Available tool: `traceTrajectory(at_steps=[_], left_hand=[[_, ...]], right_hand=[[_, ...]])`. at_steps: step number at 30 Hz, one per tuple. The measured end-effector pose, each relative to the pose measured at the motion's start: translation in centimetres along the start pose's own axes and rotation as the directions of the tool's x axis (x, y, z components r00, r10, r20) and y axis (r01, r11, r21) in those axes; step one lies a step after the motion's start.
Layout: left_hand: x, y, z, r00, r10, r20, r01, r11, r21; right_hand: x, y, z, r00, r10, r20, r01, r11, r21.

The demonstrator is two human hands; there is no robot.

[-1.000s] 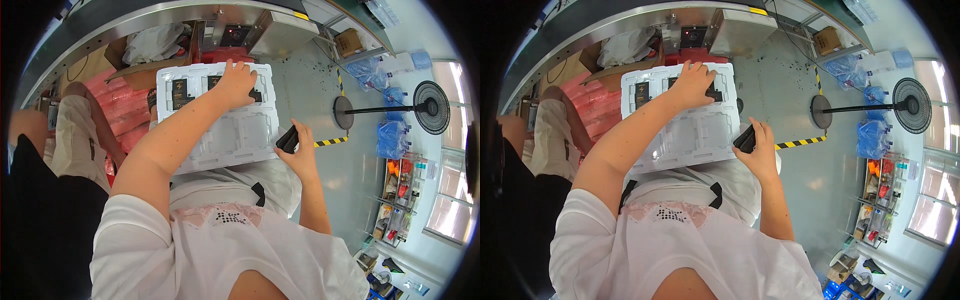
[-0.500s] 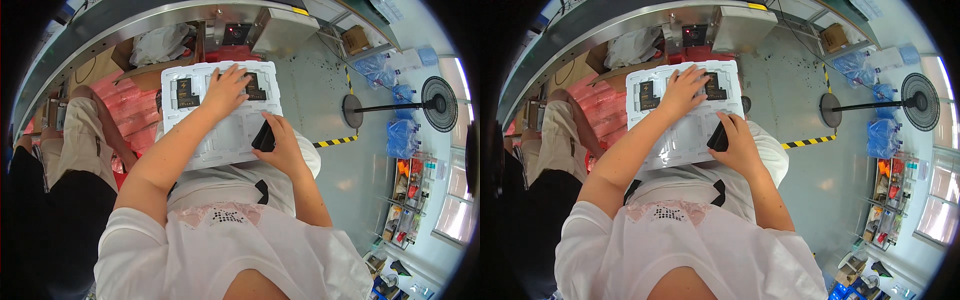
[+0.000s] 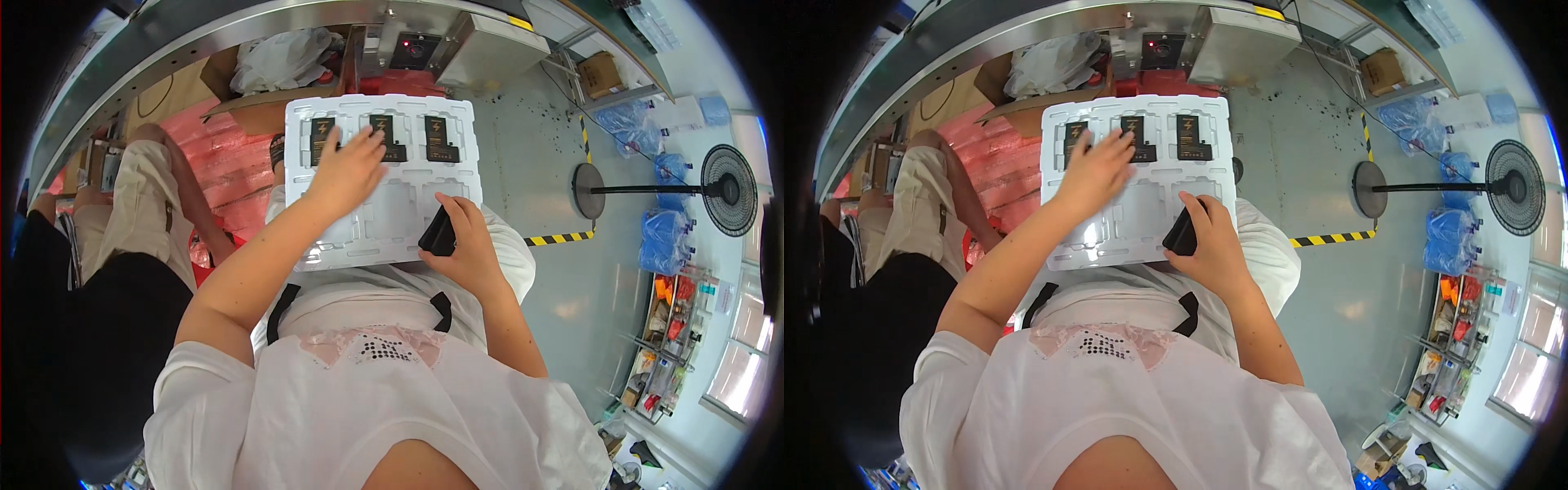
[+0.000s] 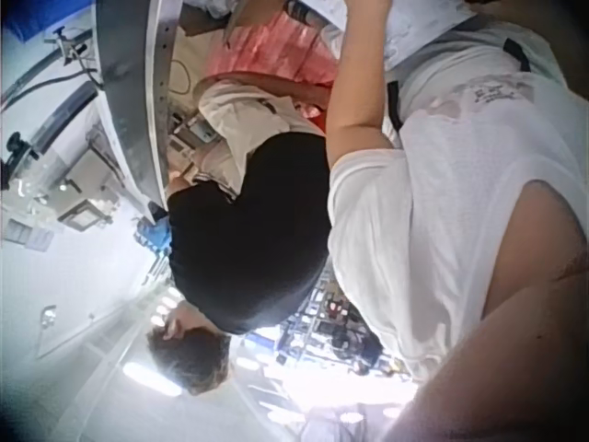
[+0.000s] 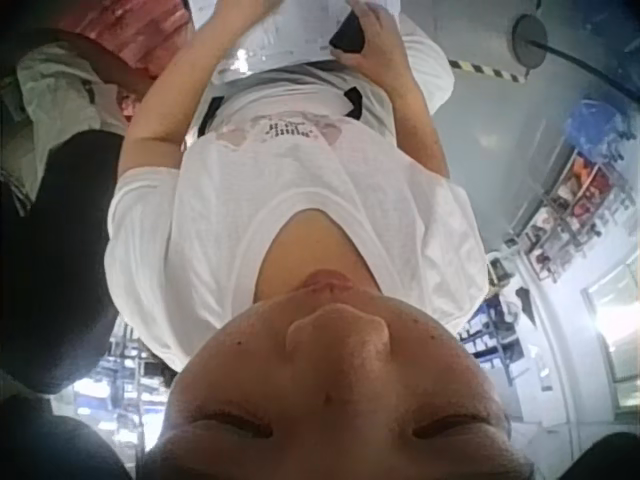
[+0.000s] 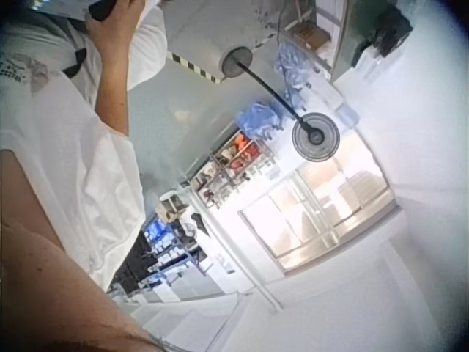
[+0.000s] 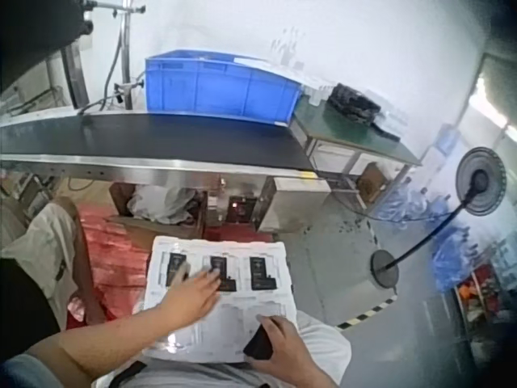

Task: The person places small black electronic components into a white foam tray. They repeatedly pick up the components from a nearby conveyor belt and insert them into the designated slots within the tray. The person handles the components one by one, filling the tray systematically.

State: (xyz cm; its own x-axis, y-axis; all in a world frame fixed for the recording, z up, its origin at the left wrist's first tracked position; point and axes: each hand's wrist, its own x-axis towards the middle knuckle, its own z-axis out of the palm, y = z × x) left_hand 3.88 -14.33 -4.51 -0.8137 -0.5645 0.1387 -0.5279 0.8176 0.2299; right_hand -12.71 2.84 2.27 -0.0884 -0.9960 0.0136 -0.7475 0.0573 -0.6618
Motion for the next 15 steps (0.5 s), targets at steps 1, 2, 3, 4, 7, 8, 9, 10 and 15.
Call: traceTrajectory(at_steps=[1, 2, 3, 4, 7, 8, 9, 10, 15], left_hand=[[-0.8, 0.6, 0.5, 0.999, 0.002, -0.038, -0.001, 1.0, 0.025], [-1.4, 0.9, 0.7, 0.998, 0.0, -0.062, 0.002, 1.0, 0.029], [-1.6, 1.3, 0.8, 0.996, 0.007, -0.085, -0.004, 1.0, 0.029], [-1.8, 1.4, 0.7, 0.994, 0.013, -0.108, -0.01, 1.0, 0.029], [-2.0, 0.2, -0.6, 0.976, -0.122, -0.181, 0.108, 0.99, -0.088], [-2.2, -0.3, -1.2, 0.956, -0.192, -0.221, 0.166, 0.977, -0.131], [-2.8, -1.1, -1.6, 0.916, -0.279, -0.289, 0.249, 0.959, -0.138], [-3.9, -2.0, -1.7, 0.881, -0.352, -0.317, 0.295, 0.931, -0.215], [-9.5, -4.2, -0.2, 0.723, -0.636, -0.269, 0.395, 0.701, -0.594]], right_hand=[[0.4, -0.2, 0.3, 1.0, -0.018, 0.014, 0.018, 1.0, 0.003], [0.8, -0.5, 0.7, 0.999, -0.036, 0.029, 0.036, 0.999, 0.006], [1.1, -0.9, 0.9, 0.998, -0.054, 0.037, 0.054, 0.998, 0.01], [1.4, -1.5, 1.1, 0.996, -0.073, 0.045, 0.073, 0.997, 0.014], [1.9, -2.8, 1.8, 0.992, -0.104, 0.075, 0.104, 0.995, 0.008], [2.1, -3.2, 2.1, 0.99, -0.11, 0.086, 0.11, 0.994, 0.003], [2.3, -3.6, 2.4, 0.988, -0.11, 0.104, 0.111, 0.994, -0.004], [2.5, -4.0, 2.7, 0.986, -0.113, 0.123, 0.115, 0.993, -0.01], [5.6, -6.7, 5.6, 0.943, -0.25, 0.218, 0.267, 0.962, -0.05]])
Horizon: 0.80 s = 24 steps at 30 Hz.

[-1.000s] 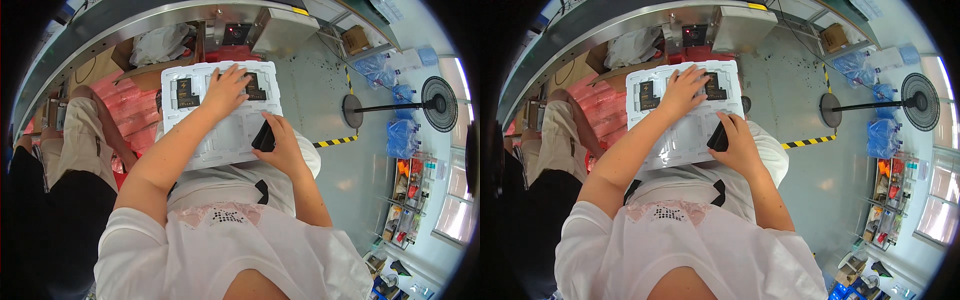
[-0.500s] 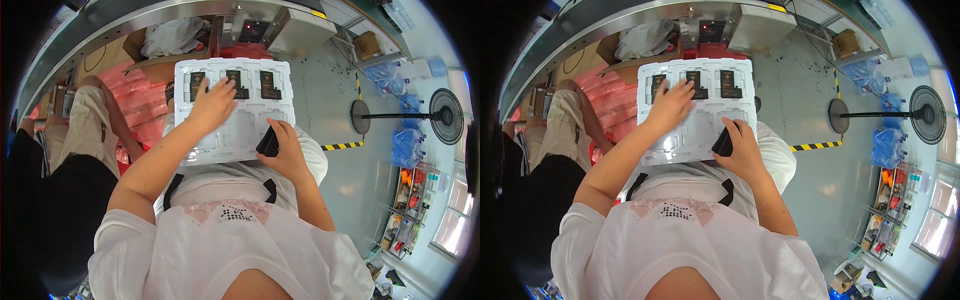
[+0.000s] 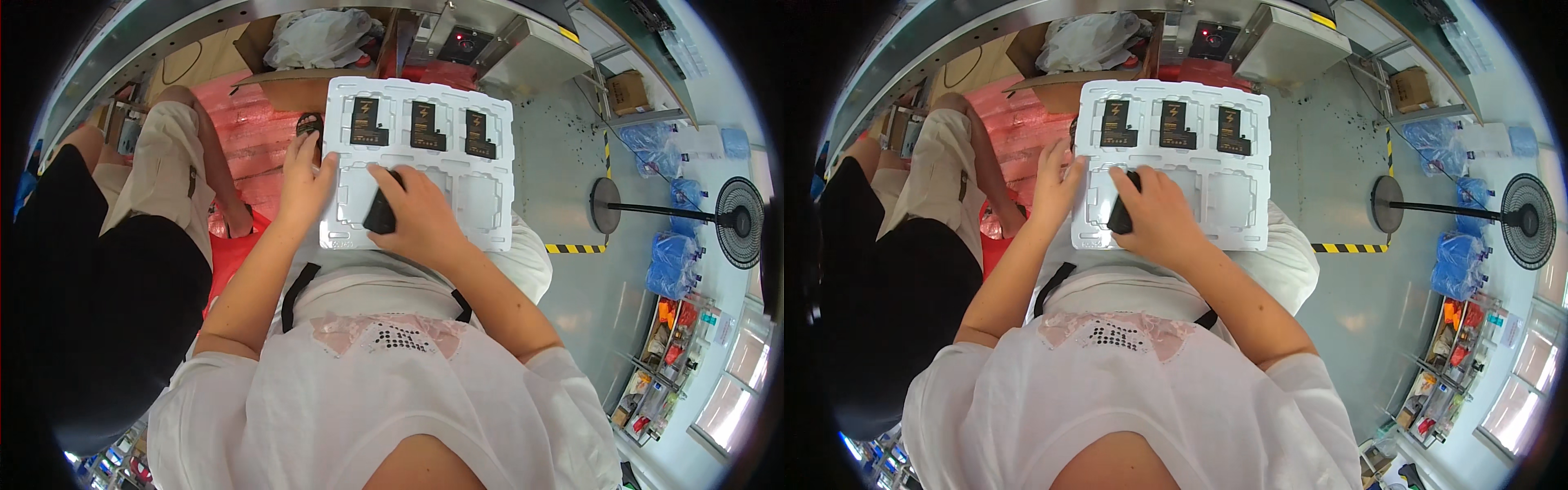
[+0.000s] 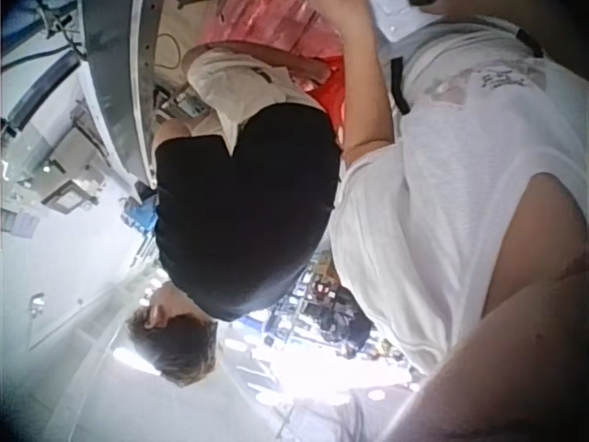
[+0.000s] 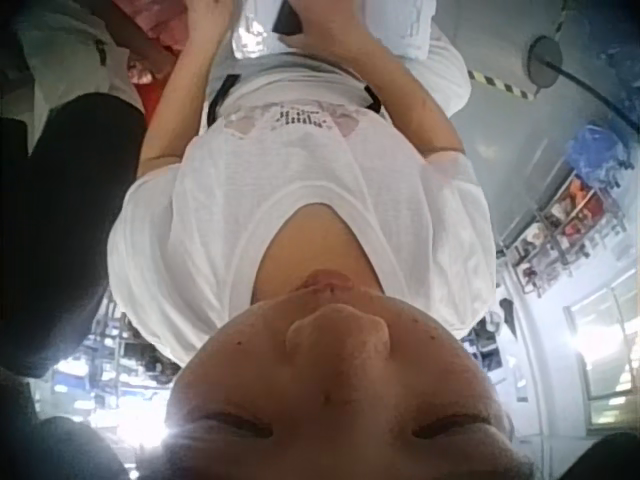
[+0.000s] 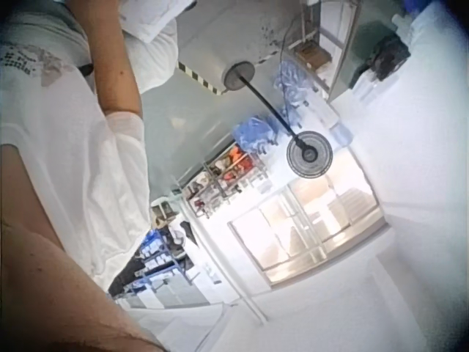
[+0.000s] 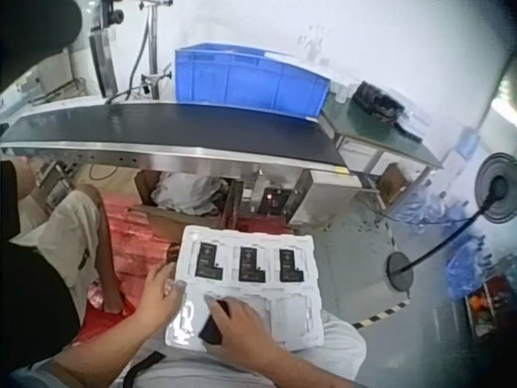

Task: The person places small black electronic components into a white foam tray. They repeatedly pick up the components from a nearby conveyor belt and insert them into the designated slots within the tray. The person handles the components one by one, filling the tray systematically.

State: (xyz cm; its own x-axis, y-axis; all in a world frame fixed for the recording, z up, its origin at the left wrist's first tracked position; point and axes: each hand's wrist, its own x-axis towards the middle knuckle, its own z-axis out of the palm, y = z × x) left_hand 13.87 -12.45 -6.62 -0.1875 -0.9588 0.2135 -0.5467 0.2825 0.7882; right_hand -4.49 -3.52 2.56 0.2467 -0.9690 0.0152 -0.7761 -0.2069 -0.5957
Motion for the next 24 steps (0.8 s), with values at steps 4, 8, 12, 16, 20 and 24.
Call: traceTrajectory(at_steps=[4, 8, 12, 16, 20, 24], left_hand=[[-1.3, -0.1, -1.8, 0.999, 0.052, 0.014, -0.053, 0.997, 0.061], [-1.9, 0.1, -2.8, 0.998, 0.053, 0.034, -0.053, 0.999, 0.007], [-2.2, 1.9, -3.3, 0.963, 0.216, 0.159, -0.218, 0.976, -0.007], [-1.9, 4.1, -4.0, 0.851, 0.328, 0.411, -0.373, 0.927, 0.031], [-2.0, 4.7, -3.3, 0.763, 0.361, 0.536, -0.49, 0.864, 0.115], [-2.6, 4.6, -2.7, 0.728, 0.352, 0.589, -0.547, 0.816, 0.188]], right_hand=[[3.1, -0.3, 2.6, 0.991, -0.137, -0.01, 0.132, 0.971, -0.2], [3.3, -0.5, 2.5, 0.995, -0.078, 0.057, 0.085, 0.987, -0.138], [1.9, 0.5, 2.0, 0.994, -0.084, -0.07, 0.084, 0.996, -0.003], [-0.1, 1.0, 0.0, 0.982, -0.034, -0.185, 0.046, 0.997, 0.057], [-1.7, 2.4, -1.6, 0.982, 0.007, -0.189, -0.015, 0.999, -0.042], [-2.3, 3.1, -2.1, 0.996, 0.031, -0.087, -0.039, 0.994, -0.1]])
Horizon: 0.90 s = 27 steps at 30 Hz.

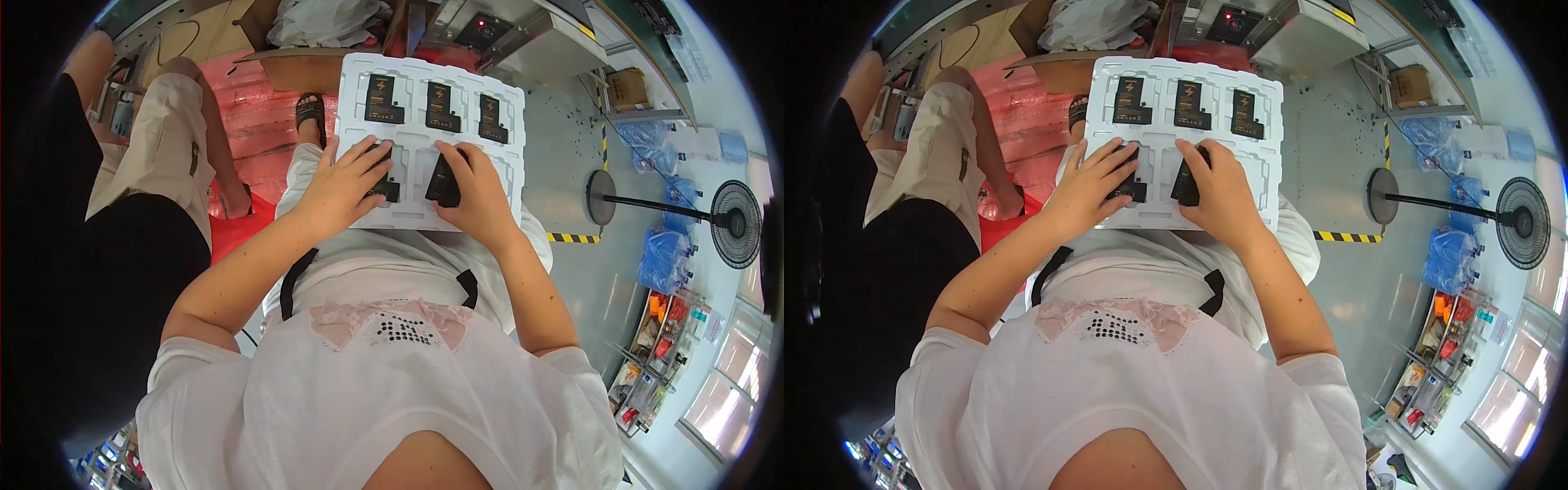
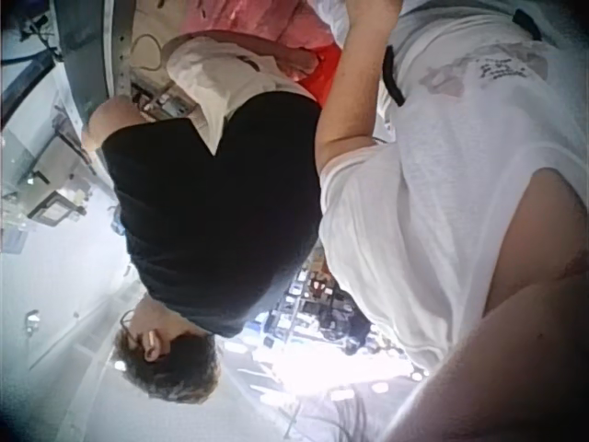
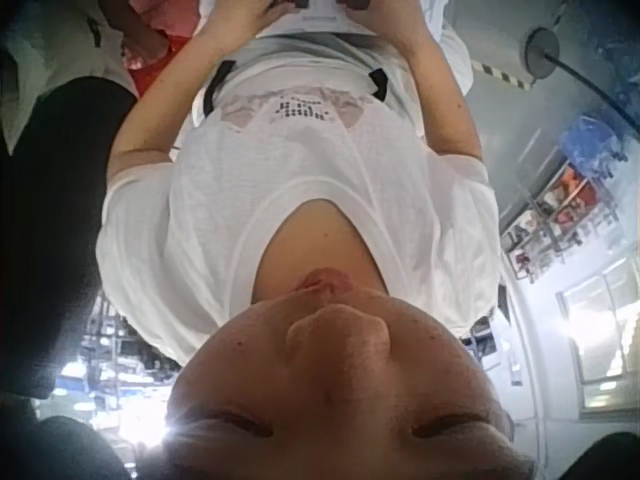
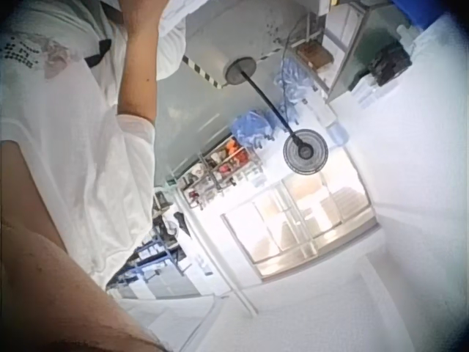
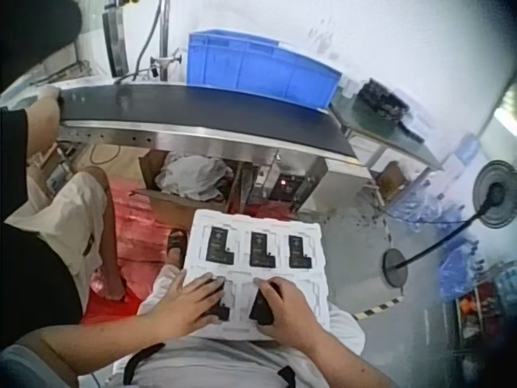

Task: The person places small black electronic components into a white foam tray. They repeatedly pick up the components from a nearby conveyor belt and insert them into the designated slots within the tray. The person handles the components one by one, filling the tray systematically.

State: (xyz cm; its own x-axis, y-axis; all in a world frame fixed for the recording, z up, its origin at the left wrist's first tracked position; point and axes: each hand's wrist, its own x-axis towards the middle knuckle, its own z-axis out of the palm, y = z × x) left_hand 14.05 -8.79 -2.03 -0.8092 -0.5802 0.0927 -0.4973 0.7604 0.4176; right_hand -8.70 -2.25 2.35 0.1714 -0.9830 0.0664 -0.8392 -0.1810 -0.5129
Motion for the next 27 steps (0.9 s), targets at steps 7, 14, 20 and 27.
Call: traceTrajectory(at_steps=[7, 14, 20, 27], left_hand=[[-0.8, 1.1, 1.2, 0.995, -0.083, -0.061, 0.086, 0.995, 0.05], [0.0, 3.1, 1.1, 0.983, -0.135, -0.128, 0.136, 0.991, 0.001], [3.0, 6.4, 2.8, 0.988, 0.077, -0.138, -0.087, 0.994, -0.068], [6.8, 5.3, 3.6, 0.982, 0.187, 0.039, -0.19, 0.977, 0.1]], right_hand=[[-0.2, 1.1, 0.7, 0.999, -0.025, 0.042, 0.024, 0.999, 0.029], [-1.8, 1.4, -1.0, 0.997, 0.074, -0.003, -0.073, 0.992, 0.1], [-2.9, 3.1, -2.3, 0.972, 0.225, -0.065, -0.231, 0.967, -0.106], [-3.6, 4.8, -3.0, 0.986, 0.163, 0.031, -0.151, 0.961, -0.23]])
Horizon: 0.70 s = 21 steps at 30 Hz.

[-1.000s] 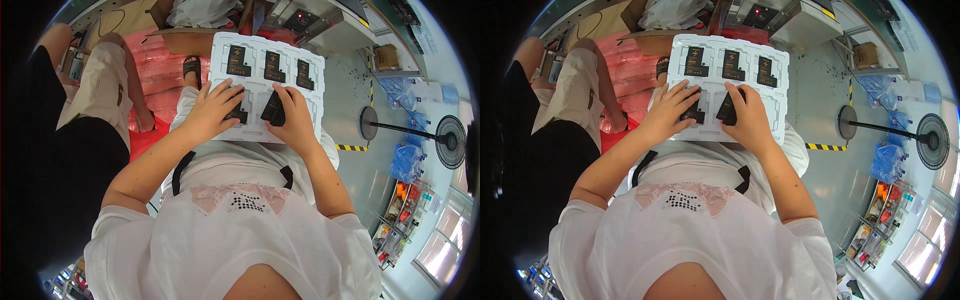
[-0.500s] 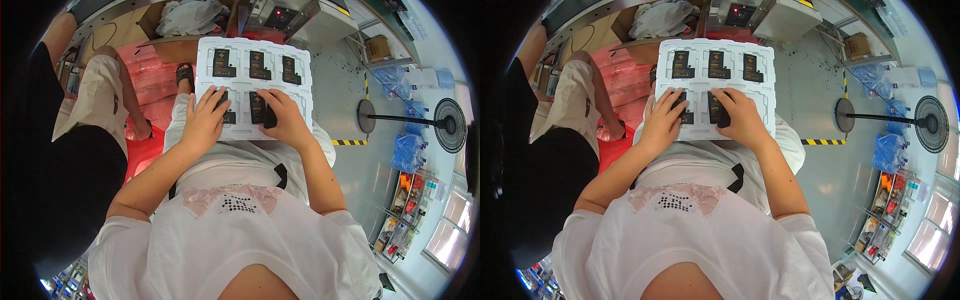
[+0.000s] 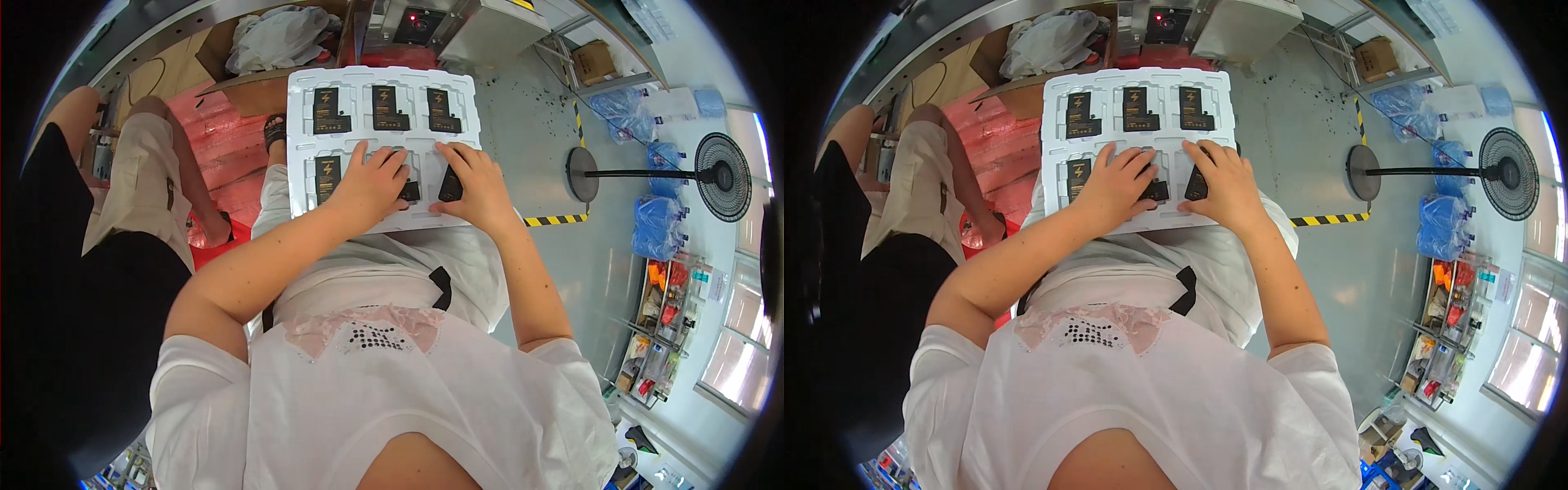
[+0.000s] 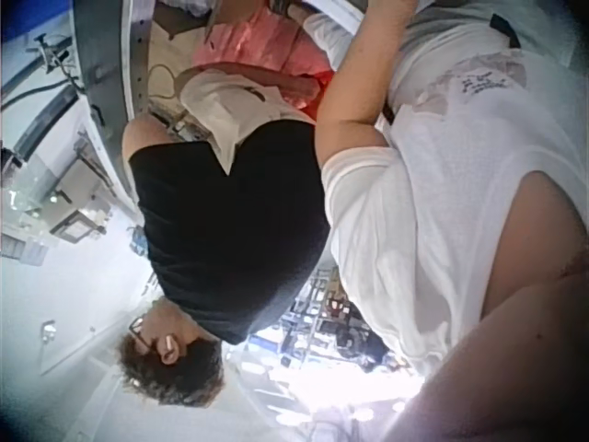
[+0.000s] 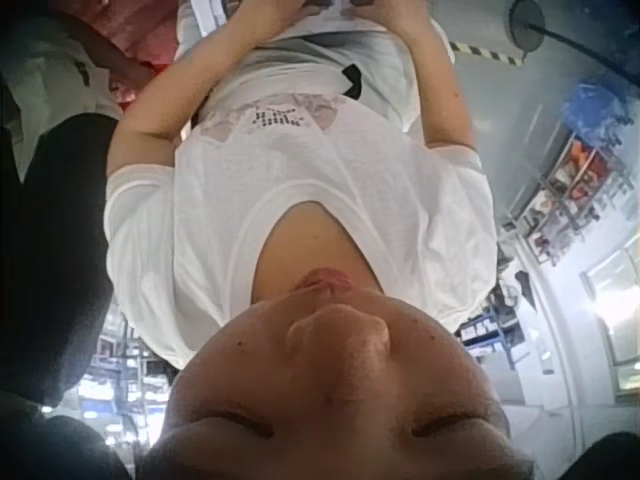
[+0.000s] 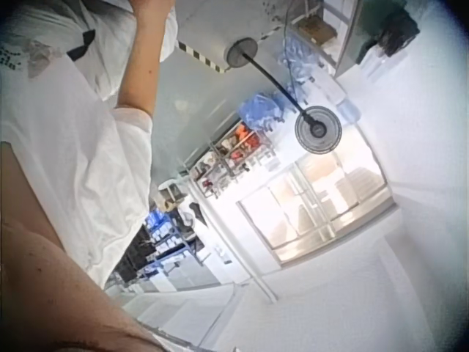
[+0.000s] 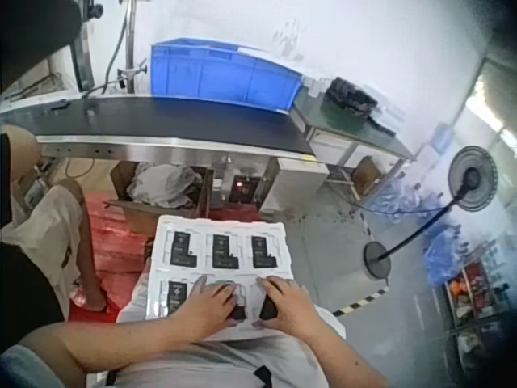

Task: The person places small black electronic components into a white foam tray. They repeatedly pick up the components from a nearby conveyor belt and insert them into the designated slots within the tray. The person handles the components one by one, filling the tray systematically.

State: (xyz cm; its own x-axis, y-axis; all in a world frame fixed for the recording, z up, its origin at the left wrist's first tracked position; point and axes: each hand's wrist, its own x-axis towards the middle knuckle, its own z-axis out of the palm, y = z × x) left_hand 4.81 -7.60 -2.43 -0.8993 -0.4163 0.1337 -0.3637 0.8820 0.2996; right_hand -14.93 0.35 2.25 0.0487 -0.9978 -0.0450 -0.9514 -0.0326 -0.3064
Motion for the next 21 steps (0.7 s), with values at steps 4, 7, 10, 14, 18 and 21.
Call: traceTrajectory(at_steps=[4, 7, 10, 14, 18, 21], left_hand=[[0.8, 0.0, -0.2, 0.971, 0.118, 0.206, -0.164, 0.961, 0.224], [0.4, 0.0, 0.6, 0.965, 0.165, 0.206, -0.215, 0.944, 0.25], [-0.8, 0.0, 1.6, 0.984, 0.163, 0.073, -0.171, 0.976, 0.136], [-1.9, 0.3, 2.2, 0.989, 0.132, -0.071, -0.133, 0.991, -0.014], [-1.9, 0.5, 1.8, 0.991, 0.075, -0.107, -0.092, 0.983, -0.161], [-1.8, 0.6, 1.5, 0.991, 0.011, -0.134, -0.047, 0.961, -0.271]], right_hand=[[0.4, 0.7, 0.2, 0.995, -0.101, 0.024, 0.1, 0.995, 0.012], [-0.4, 0.9, 0.6, 0.989, -0.145, 0.021, 0.146, 0.988, -0.041], [-1.9, 0.7, 1.7, 0.996, -0.088, 0.018, 0.09, 0.992, -0.093], [-4.3, 0.3, 4.0, 0.989, -0.092, -0.119, 0.077, 0.989, -0.128], [-5.0, 2.1, 3.6, 0.984, -0.052, -0.172, 0.034, 0.993, -0.11], [-4.6, 2.5, 3.1, 0.971, -0.107, -0.214, 0.091, 0.992, -0.083]])
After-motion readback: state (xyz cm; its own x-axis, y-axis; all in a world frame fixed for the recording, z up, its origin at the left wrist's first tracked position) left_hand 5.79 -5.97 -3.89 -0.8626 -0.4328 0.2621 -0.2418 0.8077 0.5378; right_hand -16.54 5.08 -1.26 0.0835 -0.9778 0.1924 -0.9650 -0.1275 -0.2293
